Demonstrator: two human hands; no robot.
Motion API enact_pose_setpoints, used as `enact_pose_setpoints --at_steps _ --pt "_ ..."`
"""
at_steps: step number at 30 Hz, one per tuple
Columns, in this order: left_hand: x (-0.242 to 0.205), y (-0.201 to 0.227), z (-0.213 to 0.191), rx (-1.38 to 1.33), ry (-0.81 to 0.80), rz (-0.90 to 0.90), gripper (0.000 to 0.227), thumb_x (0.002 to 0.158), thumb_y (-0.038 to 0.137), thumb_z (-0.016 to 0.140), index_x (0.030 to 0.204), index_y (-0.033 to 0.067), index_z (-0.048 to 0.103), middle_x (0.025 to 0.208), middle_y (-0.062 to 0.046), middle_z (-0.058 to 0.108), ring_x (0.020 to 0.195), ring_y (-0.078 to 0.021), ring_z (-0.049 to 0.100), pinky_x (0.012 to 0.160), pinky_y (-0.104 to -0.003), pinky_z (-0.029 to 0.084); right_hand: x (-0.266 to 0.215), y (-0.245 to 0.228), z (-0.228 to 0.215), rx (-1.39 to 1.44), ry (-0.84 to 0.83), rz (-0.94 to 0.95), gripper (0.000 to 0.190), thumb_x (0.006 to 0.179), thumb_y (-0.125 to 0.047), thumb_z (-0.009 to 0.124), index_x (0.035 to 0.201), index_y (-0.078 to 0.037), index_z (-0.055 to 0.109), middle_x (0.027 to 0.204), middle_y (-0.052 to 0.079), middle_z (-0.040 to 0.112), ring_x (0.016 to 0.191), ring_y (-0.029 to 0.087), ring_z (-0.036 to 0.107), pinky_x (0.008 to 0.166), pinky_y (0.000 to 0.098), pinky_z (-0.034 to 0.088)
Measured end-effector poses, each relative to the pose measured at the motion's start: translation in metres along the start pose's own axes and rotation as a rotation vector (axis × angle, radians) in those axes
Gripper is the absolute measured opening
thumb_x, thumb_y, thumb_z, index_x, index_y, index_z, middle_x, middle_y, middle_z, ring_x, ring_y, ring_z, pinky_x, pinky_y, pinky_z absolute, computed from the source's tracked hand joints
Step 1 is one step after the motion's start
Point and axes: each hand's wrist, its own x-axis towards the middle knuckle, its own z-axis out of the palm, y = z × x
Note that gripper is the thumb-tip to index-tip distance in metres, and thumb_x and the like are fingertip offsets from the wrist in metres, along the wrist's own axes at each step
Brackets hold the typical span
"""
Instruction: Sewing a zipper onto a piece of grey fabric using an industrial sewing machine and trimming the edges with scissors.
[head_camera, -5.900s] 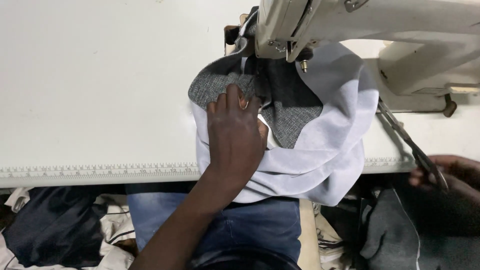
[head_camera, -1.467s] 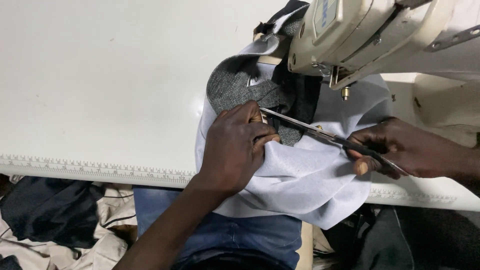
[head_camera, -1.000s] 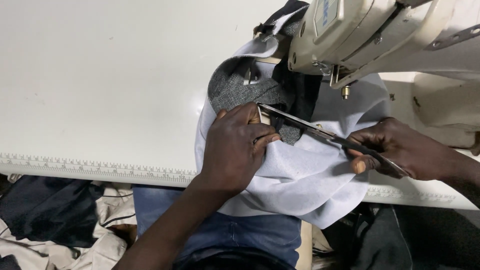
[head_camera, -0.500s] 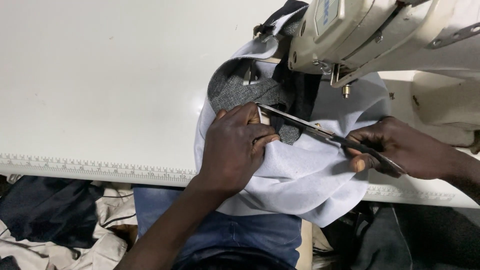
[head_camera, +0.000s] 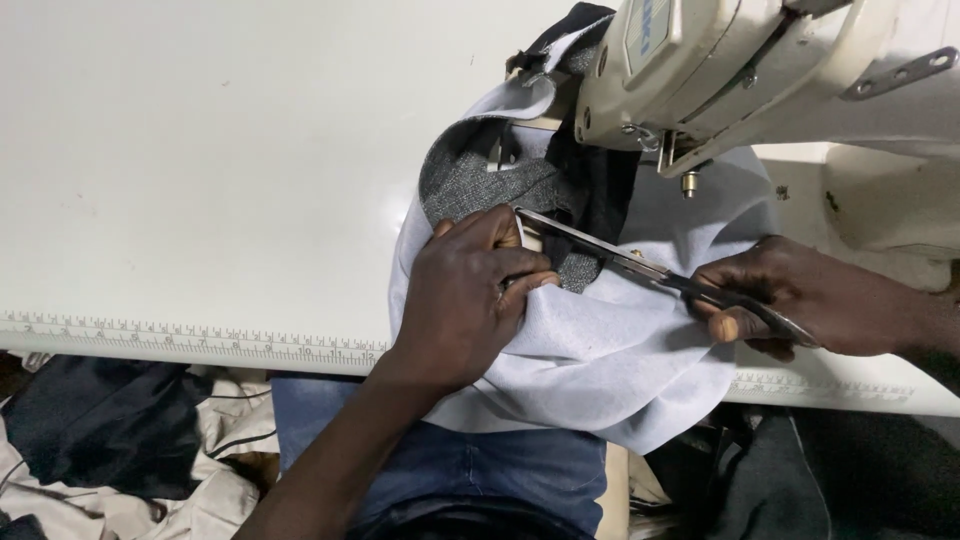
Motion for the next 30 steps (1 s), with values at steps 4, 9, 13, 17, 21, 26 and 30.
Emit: enact_pose_setpoints --at_steps 4,9,13,17,21,26,30 --pt "0.001 0.003 0.001 -0.087 0.058 0.003 0.018 0.096 0.027 0.068 0.096 0.0166 0.082 0.087 0.000 0.057 0.085 -0.0210 0.060 0.075 -0.040 0.037 0.002 -0.008 -0.002 0.119 -0.004 0.146 0.045 0.084 -0.046 0.069 0.071 -0.004 0.078 0.055 0.007 0.070 0.039 0.016 0.061 0.034 0.0315 0.056" --pt "0.001 0.002 0.002 -0.111 0.060 0.012 0.018 0.097 0.029 0.069 0.097 0.0174 0.083 0.089 0.001 0.060 0.087 -0.0203 0.062 0.077 -0.040 0.037 0.003 -0.007 0.002 0.162 0.058 0.129 0.046 0.082 -0.047 0.075 0.065 -0.004 0.074 0.046 0.005 0.060 0.034 0.014 0.048 0.033 0.0298 0.039" --pt "-0.001 0.001 0.000 -0.104 0.049 -0.001 0.017 0.095 0.025 0.069 0.097 0.0159 0.083 0.084 0.001 0.055 0.083 -0.0201 0.058 0.074 -0.040 0.036 0.003 0.004 0.002 0.052 0.065 0.112 0.048 0.081 -0.052 0.069 0.068 -0.008 0.079 0.049 0.004 0.065 0.034 0.014 0.049 0.032 0.0289 0.042" --pt "-0.008 0.002 -0.003 -0.087 0.003 0.029 0.023 0.084 0.009 0.066 0.098 0.0153 0.083 0.092 -0.005 0.059 0.088 -0.0269 0.062 0.075 -0.044 0.038 -0.001 0.003 0.004 0.064 0.086 0.040 0.034 0.082 -0.036 0.078 0.066 -0.006 0.083 0.050 0.004 0.071 0.031 0.011 0.051 0.024 0.0258 0.042" --pt "-0.016 0.002 0.000 0.002 -0.048 -0.019 0.028 0.074 0.006 0.070 0.096 0.0163 0.082 0.098 -0.004 0.060 0.090 -0.0257 0.062 0.081 -0.045 0.041 -0.012 -0.003 0.009 0.072 0.090 -0.004 0.026 0.084 -0.027 0.079 0.068 -0.008 0.085 0.049 0.004 0.074 0.032 0.010 0.059 0.025 0.0248 0.048" --pt "-0.018 0.010 -0.007 0.097 -0.055 0.018 0.019 0.076 0.014 0.074 0.095 0.0136 0.074 0.104 -0.010 0.059 0.097 -0.0307 0.061 0.084 -0.046 0.042 -0.041 -0.049 0.013 -0.197 0.027 0.534 0.022 0.082 -0.040 0.085 0.084 -0.019 0.089 0.069 -0.005 0.086 0.059 0.009 0.075 0.057 0.0247 0.059" --pt "-0.021 0.015 -0.008 0.152 -0.058 0.020 0.024 0.075 0.011 0.079 0.098 0.0148 0.074 0.104 -0.008 0.062 0.092 -0.0272 0.063 0.086 -0.044 0.042 -0.088 0.005 0.031 -0.340 0.118 0.474 0.047 0.055 -0.066 0.095 0.089 -0.034 0.086 0.062 -0.010 0.081 0.058 0.008 0.071 0.063 0.0254 0.057"
